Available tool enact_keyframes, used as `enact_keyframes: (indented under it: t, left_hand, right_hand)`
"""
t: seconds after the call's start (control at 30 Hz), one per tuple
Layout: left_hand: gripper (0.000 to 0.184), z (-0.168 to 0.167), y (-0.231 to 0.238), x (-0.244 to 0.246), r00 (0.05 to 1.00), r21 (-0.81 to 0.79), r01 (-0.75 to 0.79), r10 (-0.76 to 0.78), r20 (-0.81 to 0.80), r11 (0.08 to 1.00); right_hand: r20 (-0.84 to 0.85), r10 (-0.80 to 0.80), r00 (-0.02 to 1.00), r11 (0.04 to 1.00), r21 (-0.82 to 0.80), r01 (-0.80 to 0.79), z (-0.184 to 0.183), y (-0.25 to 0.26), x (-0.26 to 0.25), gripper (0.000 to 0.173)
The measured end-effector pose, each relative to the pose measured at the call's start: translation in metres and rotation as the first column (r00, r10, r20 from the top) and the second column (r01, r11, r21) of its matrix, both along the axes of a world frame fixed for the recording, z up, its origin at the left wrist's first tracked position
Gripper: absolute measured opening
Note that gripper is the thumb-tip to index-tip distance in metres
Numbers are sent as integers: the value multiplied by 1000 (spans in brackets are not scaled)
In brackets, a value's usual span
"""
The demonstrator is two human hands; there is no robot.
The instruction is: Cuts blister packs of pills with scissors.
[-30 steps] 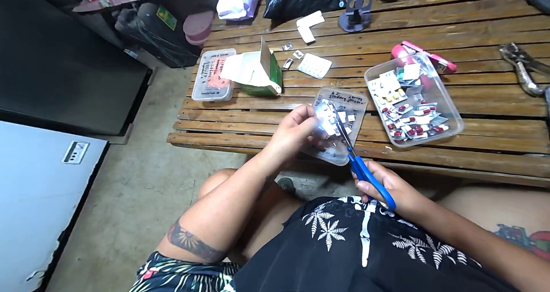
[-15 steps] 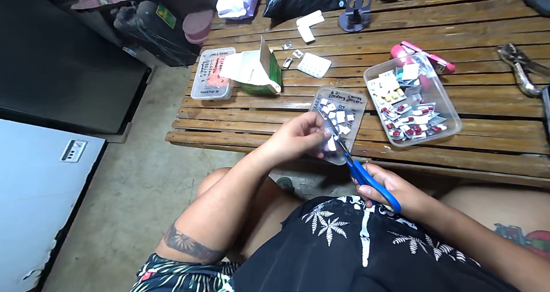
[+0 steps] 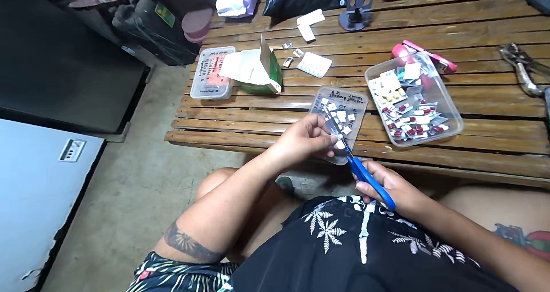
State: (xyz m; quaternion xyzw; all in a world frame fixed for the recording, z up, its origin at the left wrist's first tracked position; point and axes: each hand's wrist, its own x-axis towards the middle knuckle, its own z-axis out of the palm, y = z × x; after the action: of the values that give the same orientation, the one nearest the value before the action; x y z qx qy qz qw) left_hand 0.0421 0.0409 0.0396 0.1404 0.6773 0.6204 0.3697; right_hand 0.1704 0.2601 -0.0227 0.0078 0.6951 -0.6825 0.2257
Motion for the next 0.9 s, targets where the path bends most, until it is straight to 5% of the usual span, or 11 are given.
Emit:
enact_keyframes:
  t: [0.47,0.9]
  left_hand:
    - [9,-2,3,8,990,83,-143,144,-2,986]
    - [12,-4,2,3,993,52,-114,116,-26,992]
  right_hand:
    - [-5,-6,1000,1000,-25,6,-2,2,-1,38]
    - [-43,-8,999,1000,-25,7,-5,4,-1,40]
